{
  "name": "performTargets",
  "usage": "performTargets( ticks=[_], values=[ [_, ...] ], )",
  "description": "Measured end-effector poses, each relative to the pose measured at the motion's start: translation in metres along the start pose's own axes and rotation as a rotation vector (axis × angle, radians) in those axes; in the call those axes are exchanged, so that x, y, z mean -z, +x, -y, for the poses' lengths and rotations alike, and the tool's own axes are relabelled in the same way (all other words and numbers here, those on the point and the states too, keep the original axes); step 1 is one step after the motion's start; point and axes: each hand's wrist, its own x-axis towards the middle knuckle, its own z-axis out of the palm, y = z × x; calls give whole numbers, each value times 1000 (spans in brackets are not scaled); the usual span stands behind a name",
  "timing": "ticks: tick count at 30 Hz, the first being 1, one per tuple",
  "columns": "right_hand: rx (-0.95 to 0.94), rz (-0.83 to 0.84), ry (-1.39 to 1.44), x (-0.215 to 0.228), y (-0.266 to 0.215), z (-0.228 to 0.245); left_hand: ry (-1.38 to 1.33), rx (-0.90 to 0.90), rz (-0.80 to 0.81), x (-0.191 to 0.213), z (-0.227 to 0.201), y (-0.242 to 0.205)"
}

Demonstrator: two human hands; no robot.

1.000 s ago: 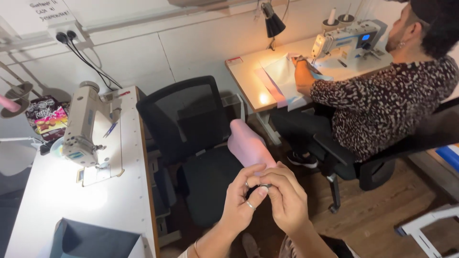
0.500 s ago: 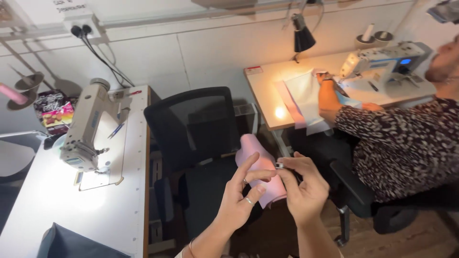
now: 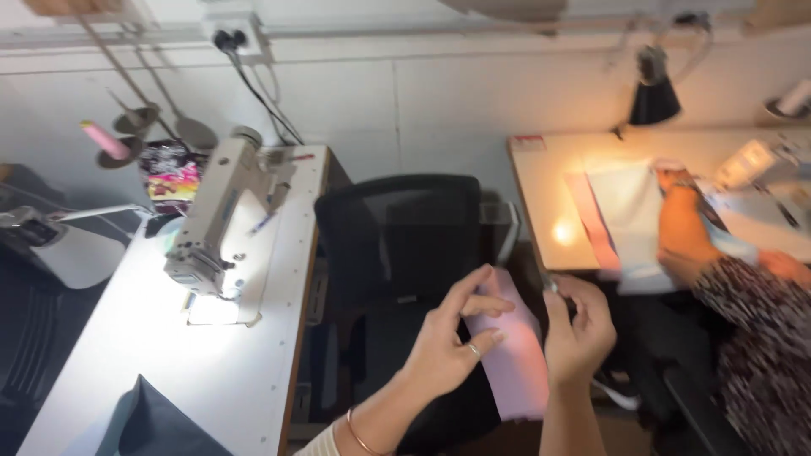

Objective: The recorder is preparing and aligning various leather and fabric pieces at a sewing station.

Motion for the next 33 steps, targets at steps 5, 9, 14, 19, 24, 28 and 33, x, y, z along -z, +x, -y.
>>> performTargets(
  ticks=[5,9,14,19,24,28,33],
  values=[
    [70,88,-64,-18,28,-46,-16,43,-45,20,17,30],
    [52,103,-303,-26,93,-152,38,22,-104,42,43,63],
    [48,253,-659,11,159,-357,68,49,-249,62,71,99],
    [44,286,-976,42,194,-455,27,127,-336,64,118,118],
    [67,241,-980,40,198,-465,58,185,-362,73,158,127],
    [119,202,-984,60,218,-479,25,338,-365,73,197,126],
    [193,242,-980,75,230,-481,15,245,-415,74,188,127]
  ],
)
